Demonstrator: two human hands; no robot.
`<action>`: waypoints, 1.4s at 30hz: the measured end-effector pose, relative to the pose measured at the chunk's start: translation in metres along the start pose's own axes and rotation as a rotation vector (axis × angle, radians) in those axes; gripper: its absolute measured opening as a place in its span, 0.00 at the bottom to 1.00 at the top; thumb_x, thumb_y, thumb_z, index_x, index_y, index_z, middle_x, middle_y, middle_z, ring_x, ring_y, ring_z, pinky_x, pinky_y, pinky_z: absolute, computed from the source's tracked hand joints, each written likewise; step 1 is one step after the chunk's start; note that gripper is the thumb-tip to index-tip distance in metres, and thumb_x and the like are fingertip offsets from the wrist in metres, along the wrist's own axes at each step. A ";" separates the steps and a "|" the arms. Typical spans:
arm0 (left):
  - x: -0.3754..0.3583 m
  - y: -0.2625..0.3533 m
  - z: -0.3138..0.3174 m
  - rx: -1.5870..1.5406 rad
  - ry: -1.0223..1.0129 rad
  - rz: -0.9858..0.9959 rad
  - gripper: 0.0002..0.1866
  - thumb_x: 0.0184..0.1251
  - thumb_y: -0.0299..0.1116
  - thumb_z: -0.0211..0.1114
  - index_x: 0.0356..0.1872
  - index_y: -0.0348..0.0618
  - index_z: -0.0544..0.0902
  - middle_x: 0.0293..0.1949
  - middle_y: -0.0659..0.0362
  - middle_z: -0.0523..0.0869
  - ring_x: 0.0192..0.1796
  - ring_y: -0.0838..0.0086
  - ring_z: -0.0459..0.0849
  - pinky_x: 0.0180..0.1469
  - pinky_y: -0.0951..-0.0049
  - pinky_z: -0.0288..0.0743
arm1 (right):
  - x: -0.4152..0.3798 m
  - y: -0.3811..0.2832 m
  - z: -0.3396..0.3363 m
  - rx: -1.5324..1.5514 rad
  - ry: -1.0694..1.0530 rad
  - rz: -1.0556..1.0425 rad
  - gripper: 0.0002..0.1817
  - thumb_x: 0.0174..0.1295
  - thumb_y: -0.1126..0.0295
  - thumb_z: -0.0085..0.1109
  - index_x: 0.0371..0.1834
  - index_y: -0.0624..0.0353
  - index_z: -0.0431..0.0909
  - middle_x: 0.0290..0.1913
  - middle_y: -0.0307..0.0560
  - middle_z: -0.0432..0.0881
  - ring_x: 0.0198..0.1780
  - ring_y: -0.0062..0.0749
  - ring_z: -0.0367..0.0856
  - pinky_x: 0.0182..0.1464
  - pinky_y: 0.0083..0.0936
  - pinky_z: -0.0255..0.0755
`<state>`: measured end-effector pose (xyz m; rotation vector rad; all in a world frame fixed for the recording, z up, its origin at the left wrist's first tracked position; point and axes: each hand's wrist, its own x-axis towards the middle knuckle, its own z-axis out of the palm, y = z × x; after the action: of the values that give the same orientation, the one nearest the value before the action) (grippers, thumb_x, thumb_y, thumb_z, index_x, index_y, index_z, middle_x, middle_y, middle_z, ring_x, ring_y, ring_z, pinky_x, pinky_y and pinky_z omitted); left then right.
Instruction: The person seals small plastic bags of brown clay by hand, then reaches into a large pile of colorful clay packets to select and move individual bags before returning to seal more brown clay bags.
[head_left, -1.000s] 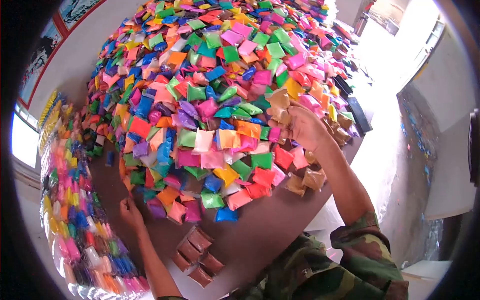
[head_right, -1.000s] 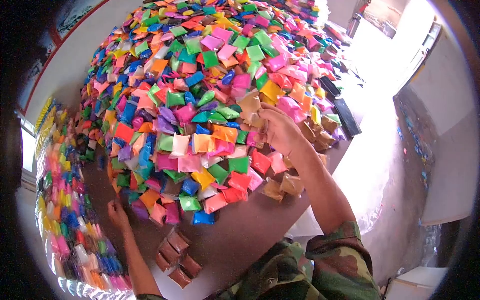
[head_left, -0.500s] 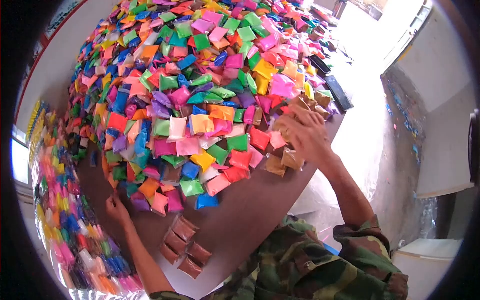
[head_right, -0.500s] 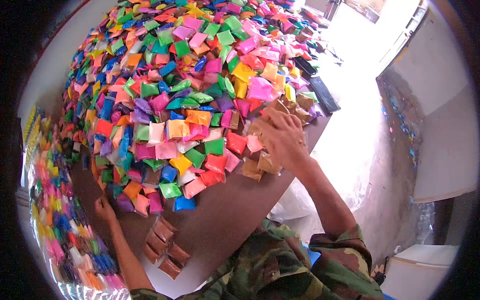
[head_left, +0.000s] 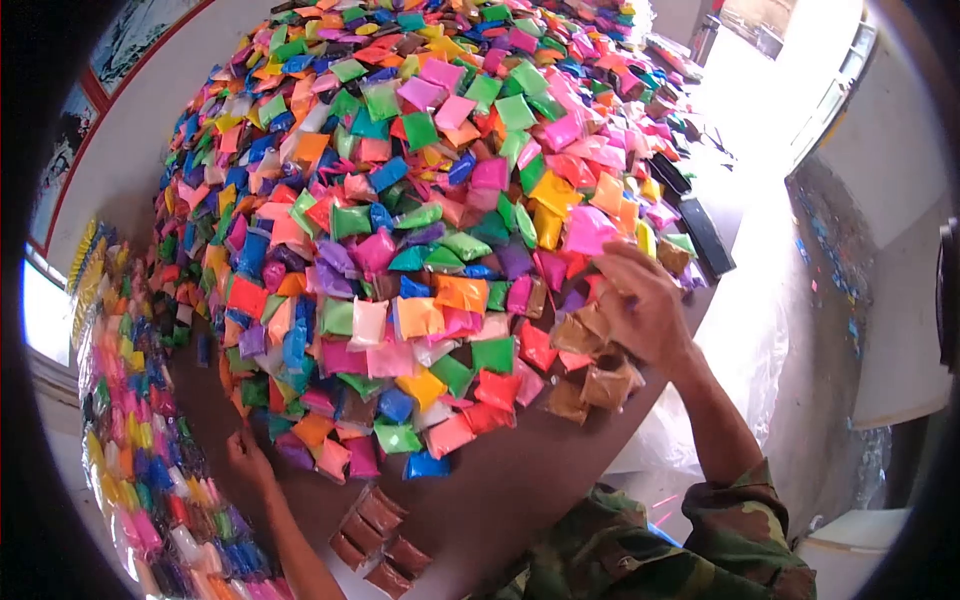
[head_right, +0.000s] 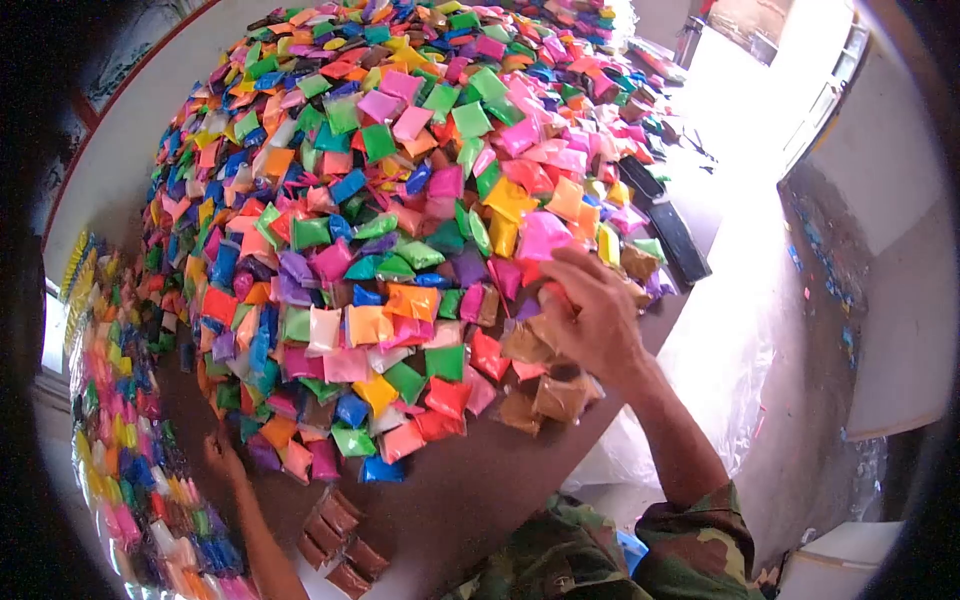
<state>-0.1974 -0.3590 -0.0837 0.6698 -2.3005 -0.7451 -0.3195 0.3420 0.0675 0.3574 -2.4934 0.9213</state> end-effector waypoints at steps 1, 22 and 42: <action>-0.004 0.013 -0.005 0.039 -0.013 -0.032 0.18 0.84 0.41 0.61 0.52 0.33 0.85 0.45 0.51 0.89 0.48 0.65 0.86 0.55 0.65 0.77 | 0.015 0.005 0.001 0.064 0.027 0.038 0.16 0.65 0.74 0.66 0.56 0.63 0.87 0.59 0.57 0.88 0.60 0.48 0.88 0.62 0.40 0.80; -0.025 0.068 -0.007 0.085 0.125 -0.037 0.12 0.80 0.35 0.66 0.44 0.34 0.85 0.37 0.55 0.88 0.41 0.70 0.85 0.49 0.67 0.79 | 0.241 0.000 0.148 -0.076 -0.389 0.437 0.47 0.60 0.23 0.61 0.42 0.67 0.88 0.46 0.71 0.90 0.55 0.62 0.89 0.58 0.50 0.79; -0.024 0.025 0.000 -0.089 0.084 -0.118 0.08 0.79 0.31 0.66 0.42 0.36 0.84 0.38 0.61 0.85 0.42 0.78 0.80 0.46 0.74 0.75 | 0.268 0.025 0.210 0.587 -0.380 0.387 0.43 0.67 0.33 0.66 0.74 0.54 0.79 0.70 0.43 0.82 0.69 0.34 0.79 0.70 0.34 0.70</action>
<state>-0.1875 -0.3265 -0.0766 0.7859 -2.1536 -0.8523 -0.6291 0.1987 0.0462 0.2484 -2.6260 1.9104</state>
